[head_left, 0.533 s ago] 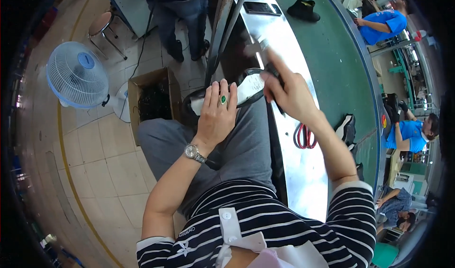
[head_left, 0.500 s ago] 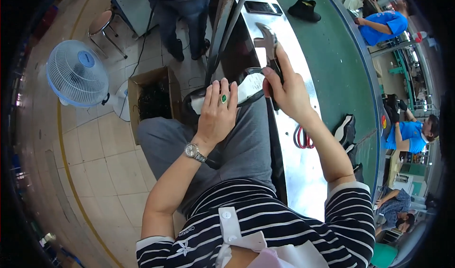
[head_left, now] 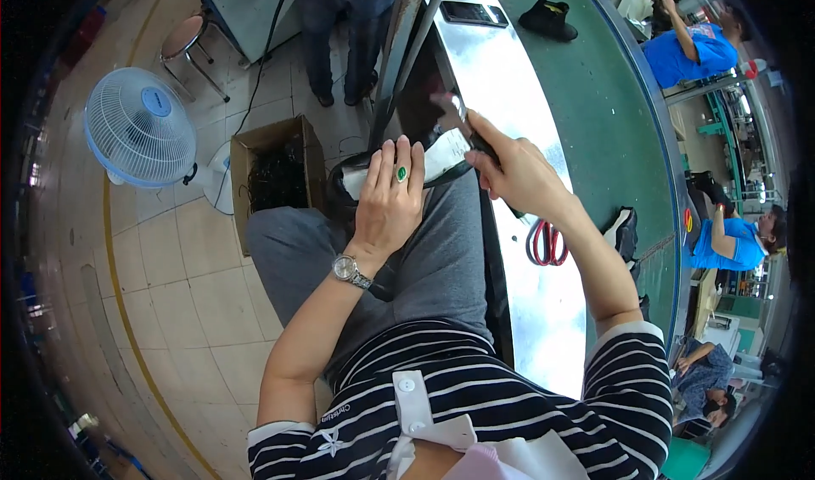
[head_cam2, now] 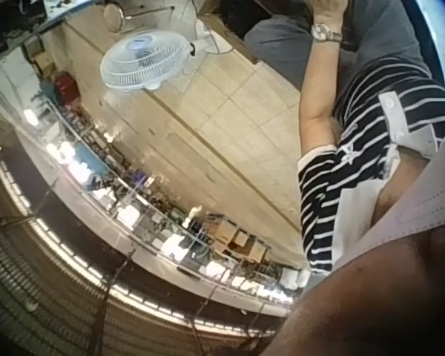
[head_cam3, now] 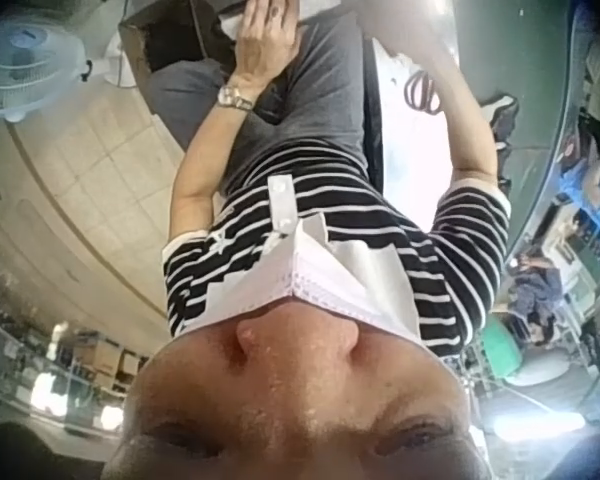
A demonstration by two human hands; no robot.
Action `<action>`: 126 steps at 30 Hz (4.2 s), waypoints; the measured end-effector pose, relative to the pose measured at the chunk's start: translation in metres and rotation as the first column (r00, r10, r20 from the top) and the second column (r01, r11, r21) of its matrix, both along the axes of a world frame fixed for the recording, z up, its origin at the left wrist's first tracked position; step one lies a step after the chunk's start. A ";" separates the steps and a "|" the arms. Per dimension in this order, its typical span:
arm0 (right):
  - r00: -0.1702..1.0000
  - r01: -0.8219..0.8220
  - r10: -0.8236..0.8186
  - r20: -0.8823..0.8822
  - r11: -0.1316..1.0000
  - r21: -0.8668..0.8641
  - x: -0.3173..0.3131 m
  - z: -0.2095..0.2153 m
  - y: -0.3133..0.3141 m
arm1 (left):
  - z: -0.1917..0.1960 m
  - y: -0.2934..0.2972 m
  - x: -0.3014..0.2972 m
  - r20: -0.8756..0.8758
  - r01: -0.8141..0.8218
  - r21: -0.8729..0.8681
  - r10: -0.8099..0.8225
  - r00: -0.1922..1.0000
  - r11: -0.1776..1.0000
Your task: Finalizing the assembly of a shoe by trimming excess material and securing components.
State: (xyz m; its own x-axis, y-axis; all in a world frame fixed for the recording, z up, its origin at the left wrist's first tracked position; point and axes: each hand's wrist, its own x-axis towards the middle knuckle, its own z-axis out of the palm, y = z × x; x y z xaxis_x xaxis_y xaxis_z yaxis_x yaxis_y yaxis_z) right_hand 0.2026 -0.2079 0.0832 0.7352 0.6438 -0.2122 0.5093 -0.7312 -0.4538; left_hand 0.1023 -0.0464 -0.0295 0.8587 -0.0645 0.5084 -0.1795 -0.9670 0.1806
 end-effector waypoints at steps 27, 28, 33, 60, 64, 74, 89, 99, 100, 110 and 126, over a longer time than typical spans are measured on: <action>0.956 -0.085 0.112 0.269 0.990 -0.111 -0.037 -0.006 0.024 | -0.005 0.000 0.002 0.135 0.017 -0.025 -0.013 0.991 1.000; 0.940 -0.068 0.062 0.336 0.998 0.008 -0.044 -0.007 0.026 | -0.005 0.000 0.002 0.137 0.011 -0.028 -0.007 0.991 1.000; 0.954 -0.014 0.070 0.290 0.982 -0.191 -0.044 -0.028 0.028 | 0.007 -0.001 0.003 0.037 0.003 -0.391 0.013 0.999 0.921; 0.956 -0.082 0.096 0.278 0.995 -0.063 -0.061 -0.042 0.062 | 0.031 0.050 -0.032 -0.240 -0.168 -0.635 0.013 0.971 0.754; 0.967 -0.128 0.131 0.218 0.991 -0.032 -0.029 -0.002 0.062 | 0.031 0.060 -0.031 -0.231 -0.134 -0.627 -0.019 0.973 0.768; 0.989 -0.032 0.026 -0.148 0.999 -0.044 -0.046 0.002 0.025 | 0.019 0.040 -0.098 -0.283 -0.188 -0.836 -0.111 0.953 0.516; 0.766 -0.595 0.423 -0.483 0.752 -0.284 -0.077 0.050 0.090 | 0.027 0.052 -0.133 -0.268 -0.304 -0.627 0.168 0.949 0.717; 0.811 -0.474 0.453 -0.371 0.880 0.039 -0.087 0.001 0.055 | 0.010 0.051 -0.116 -0.079 -0.243 -0.637 -0.252 0.964 -0.731; 0.815 -0.469 0.430 -0.388 0.883 -0.005 -0.091 0.006 0.057 | -0.004 0.056 -0.108 -0.021 -0.311 -0.529 -0.354 0.935 -0.790; 0.684 -0.699 0.708 -0.175 0.568 -0.435 -0.068 0.065 0.097 | -0.009 0.053 -0.088 -0.038 -0.289 -0.667 -0.357 0.933 -0.687; 0.780 -0.600 0.623 0.054 0.770 -0.217 -0.036 -0.017 0.082 | 0.000 0.064 -0.089 -0.034 -0.403 -0.673 -0.519 0.854 -0.620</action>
State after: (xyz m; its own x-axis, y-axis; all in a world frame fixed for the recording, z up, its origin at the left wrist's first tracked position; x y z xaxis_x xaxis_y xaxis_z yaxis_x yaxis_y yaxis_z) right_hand 0.1668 -0.1256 0.0665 0.2247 0.9248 -0.3071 0.9162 -0.3078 -0.2565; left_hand 0.0129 0.0174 -0.0295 0.9263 -0.1061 -0.3615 0.2960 0.7987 0.5239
